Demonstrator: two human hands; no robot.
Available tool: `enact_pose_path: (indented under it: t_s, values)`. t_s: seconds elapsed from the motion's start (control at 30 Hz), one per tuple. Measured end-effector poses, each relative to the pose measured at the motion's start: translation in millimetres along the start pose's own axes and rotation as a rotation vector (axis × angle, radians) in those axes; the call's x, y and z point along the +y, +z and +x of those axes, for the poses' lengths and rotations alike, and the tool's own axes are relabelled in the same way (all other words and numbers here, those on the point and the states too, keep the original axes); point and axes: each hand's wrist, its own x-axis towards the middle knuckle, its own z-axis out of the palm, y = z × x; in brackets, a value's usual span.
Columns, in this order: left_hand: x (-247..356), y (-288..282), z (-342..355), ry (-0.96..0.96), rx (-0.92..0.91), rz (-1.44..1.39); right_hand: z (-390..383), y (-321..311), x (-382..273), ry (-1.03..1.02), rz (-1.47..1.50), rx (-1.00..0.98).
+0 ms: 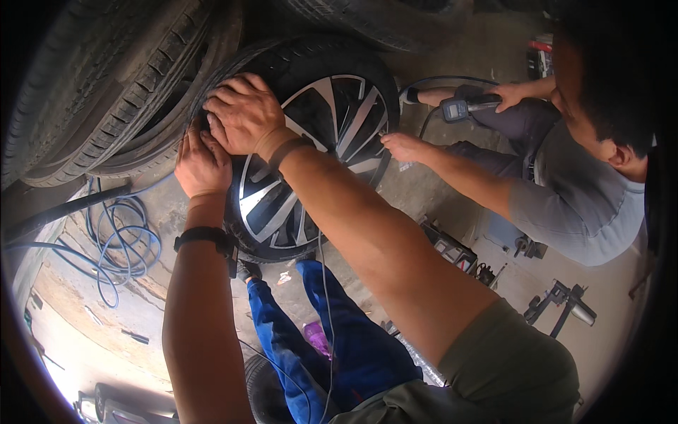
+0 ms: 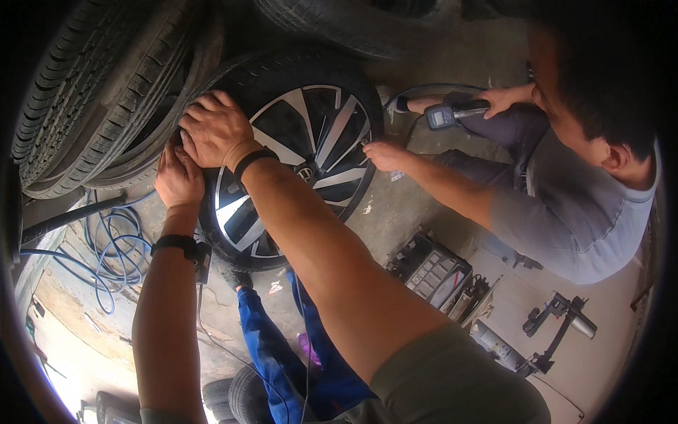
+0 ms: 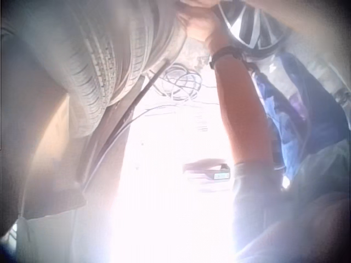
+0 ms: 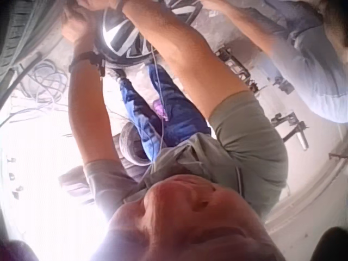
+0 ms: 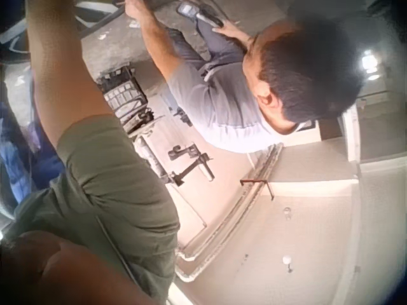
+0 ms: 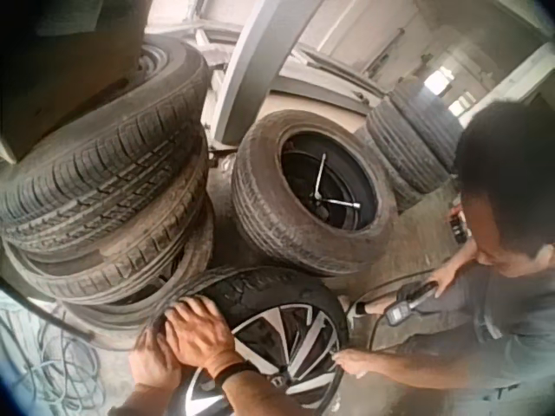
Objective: The person works with a tire and wheel on a mounting machine, using a pry bar to lift the tire bead and a spray bottle to apply lubricant. Another person assists by using an air tool to seat the tire on the rim.
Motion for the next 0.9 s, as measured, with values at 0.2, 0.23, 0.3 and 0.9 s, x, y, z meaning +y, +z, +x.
enact_pose_path:
  t_s: [0.2, 0.23, 0.3, 0.9]
  values:
    - [15, 9, -1, -0.018, -0.036, 0.013, -7, -6, 15, 0.013, 0.013, 0.026]
    - [13, 10, -1, -0.007, -0.027, 0.013, -8, -5, 15, 0.007, 0.008, 0.027]
    - [7, 13, -4, 0.012, 0.014, 0.016, -11, 3, 13, 0.000, 0.000, 0.020]
    - [-25, 1, -22, 0.016, 0.143, -0.029, -17, 28, -18, -0.111, -0.105, 0.120]
